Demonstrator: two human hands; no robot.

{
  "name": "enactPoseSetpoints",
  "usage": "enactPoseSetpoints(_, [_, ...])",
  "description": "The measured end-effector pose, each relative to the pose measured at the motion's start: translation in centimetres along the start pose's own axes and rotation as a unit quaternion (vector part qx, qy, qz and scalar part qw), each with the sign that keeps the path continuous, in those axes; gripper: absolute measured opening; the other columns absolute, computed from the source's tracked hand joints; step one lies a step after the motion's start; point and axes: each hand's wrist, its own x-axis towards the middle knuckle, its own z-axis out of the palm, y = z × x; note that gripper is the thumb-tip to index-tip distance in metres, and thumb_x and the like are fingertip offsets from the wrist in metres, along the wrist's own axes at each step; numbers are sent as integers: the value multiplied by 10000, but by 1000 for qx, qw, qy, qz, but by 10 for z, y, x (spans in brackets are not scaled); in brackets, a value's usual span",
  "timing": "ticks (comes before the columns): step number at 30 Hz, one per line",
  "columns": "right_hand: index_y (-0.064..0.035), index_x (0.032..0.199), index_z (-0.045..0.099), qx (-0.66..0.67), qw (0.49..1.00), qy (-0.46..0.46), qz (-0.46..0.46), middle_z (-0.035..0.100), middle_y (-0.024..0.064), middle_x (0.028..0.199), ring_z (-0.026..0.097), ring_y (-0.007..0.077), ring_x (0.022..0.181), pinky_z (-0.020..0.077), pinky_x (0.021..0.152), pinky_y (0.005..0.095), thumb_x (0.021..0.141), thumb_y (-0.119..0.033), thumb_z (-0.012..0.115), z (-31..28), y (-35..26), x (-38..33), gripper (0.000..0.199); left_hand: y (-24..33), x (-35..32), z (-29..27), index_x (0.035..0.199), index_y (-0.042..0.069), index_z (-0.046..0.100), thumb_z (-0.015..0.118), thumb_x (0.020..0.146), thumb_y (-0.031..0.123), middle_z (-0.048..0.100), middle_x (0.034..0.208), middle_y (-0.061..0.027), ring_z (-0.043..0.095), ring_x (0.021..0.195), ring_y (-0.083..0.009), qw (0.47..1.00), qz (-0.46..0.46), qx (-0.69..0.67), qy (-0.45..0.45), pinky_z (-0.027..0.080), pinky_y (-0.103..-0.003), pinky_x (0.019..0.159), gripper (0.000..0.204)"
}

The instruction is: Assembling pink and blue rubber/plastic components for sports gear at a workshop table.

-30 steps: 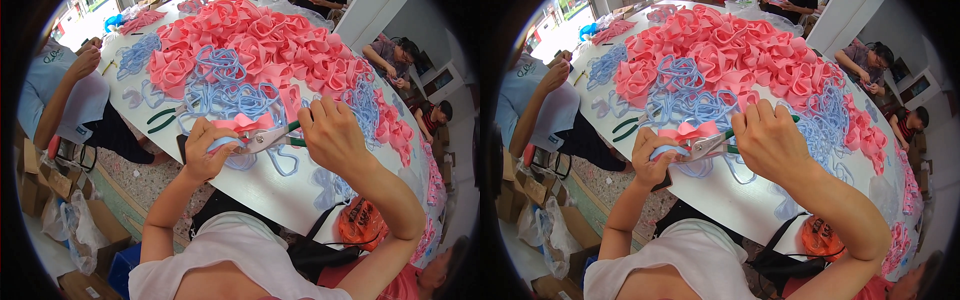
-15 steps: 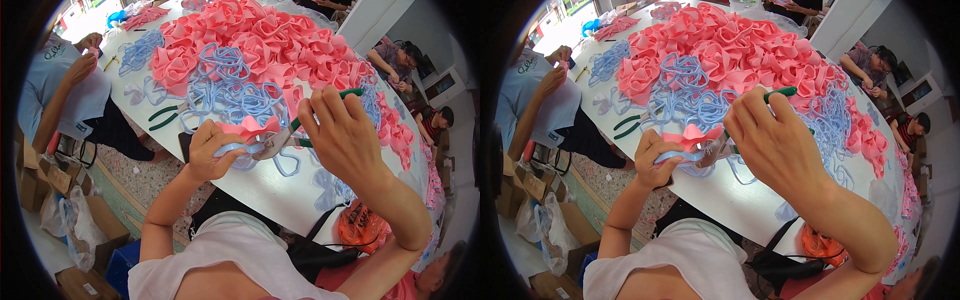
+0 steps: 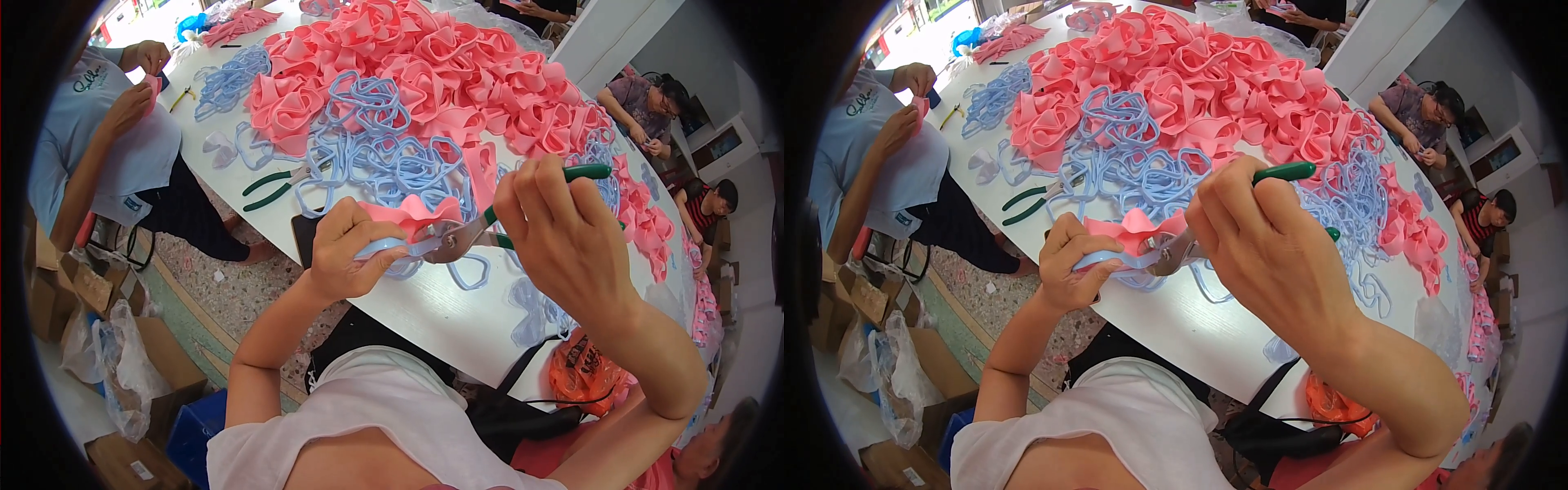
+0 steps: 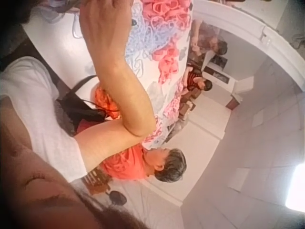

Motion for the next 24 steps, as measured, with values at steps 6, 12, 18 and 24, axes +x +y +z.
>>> enactPoseSetpoints(6, [-55,945,604,51,998,-14,-34,582,58,923,525,196,967,408,774,277,779,-164,594,9,6,1,199,-2,5,2,876,41,718,806,678,124,463,730,-49,419,654,-188,999,-15,-34,-7,332,-289,569,233])
enactPoseSetpoints(12, [-64,992,566,178,981,6,72,572,75,973,531,211,1007,402,833,307,778,-142,587,30,-1,-9,228,-14,4,-1,863,19,702,749,762,131,468,767,-45,429,704,-170,987,-156,-38,-17,349,-279,638,158])
enactPoseSetpoints(18, [-18,945,543,417,839,-296,186,569,109,883,574,278,914,492,671,390,766,-148,617,45,-68,-79,234,-66,-9,-19,904,15,710,662,895,215,635,899,-28,554,912,-123,909,-390,-147,16,410,-287,866,206])
enactPoseSetpoints(24, [-12,979,534,509,756,-380,159,599,133,941,597,293,929,520,674,452,742,-305,739,46,-189,-105,429,-64,1,-11,861,37,688,629,927,211,598,856,14,509,836,-64,806,-487,-336,-1,389,-239,795,195])
